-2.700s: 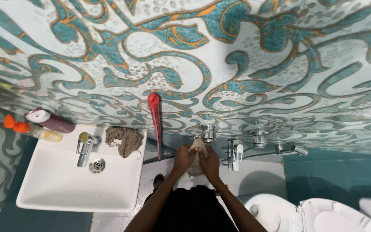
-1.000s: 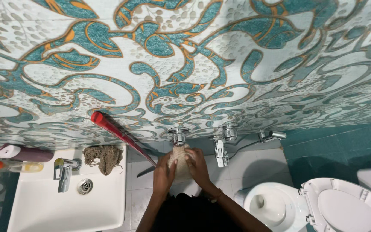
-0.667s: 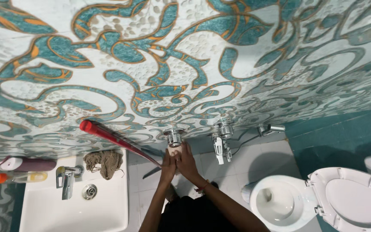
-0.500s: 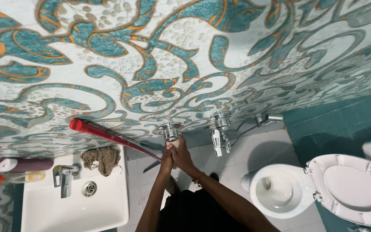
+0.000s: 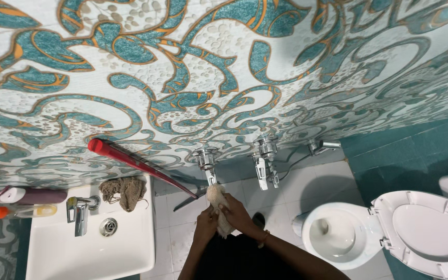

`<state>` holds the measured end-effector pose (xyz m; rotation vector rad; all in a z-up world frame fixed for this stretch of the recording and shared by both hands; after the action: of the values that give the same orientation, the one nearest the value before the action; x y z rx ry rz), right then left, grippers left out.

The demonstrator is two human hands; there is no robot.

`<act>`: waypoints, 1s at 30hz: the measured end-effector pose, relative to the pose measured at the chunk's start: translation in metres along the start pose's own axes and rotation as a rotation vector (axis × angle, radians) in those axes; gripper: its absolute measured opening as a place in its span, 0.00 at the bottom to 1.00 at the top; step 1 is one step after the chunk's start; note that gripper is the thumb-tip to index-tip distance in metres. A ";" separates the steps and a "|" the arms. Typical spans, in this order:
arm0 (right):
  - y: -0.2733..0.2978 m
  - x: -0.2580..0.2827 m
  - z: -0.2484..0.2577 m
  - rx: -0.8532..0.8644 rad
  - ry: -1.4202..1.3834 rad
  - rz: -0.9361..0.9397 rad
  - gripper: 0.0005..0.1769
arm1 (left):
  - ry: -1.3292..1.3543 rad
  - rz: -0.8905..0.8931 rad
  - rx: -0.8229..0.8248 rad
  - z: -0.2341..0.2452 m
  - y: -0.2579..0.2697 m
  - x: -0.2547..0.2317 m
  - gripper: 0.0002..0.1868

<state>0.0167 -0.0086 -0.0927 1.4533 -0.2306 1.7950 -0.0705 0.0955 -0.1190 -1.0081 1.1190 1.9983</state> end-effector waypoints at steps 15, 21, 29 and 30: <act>-0.057 -0.060 -0.030 -0.054 -0.560 -0.284 0.43 | -0.066 -0.100 -0.340 0.057 -0.008 -0.010 0.22; -0.031 -0.037 0.000 -0.091 -0.149 -0.204 0.41 | 0.459 0.140 -0.070 0.026 -0.048 0.073 0.32; -0.044 -0.031 0.020 -0.180 -0.510 -0.110 0.38 | 0.422 0.240 0.041 0.015 -0.063 0.082 0.31; -0.045 -0.034 0.024 -0.228 -0.524 -0.083 0.38 | 0.410 0.141 -0.015 0.022 -0.072 0.071 0.28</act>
<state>0.0655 -0.0085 -0.1302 1.7100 -0.6090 1.2468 -0.0560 0.1575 -0.2008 -1.4252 1.4241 1.9602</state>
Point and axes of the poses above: each hand's wrist, its own y-axis away from the middle knuckle, its own z-axis out of the back of the hand, x = y × z, the point moved 10 cm from there along -y, towards the middle knuckle, and after that the axes turned 1 degree about -z, right-handed, at the moved point
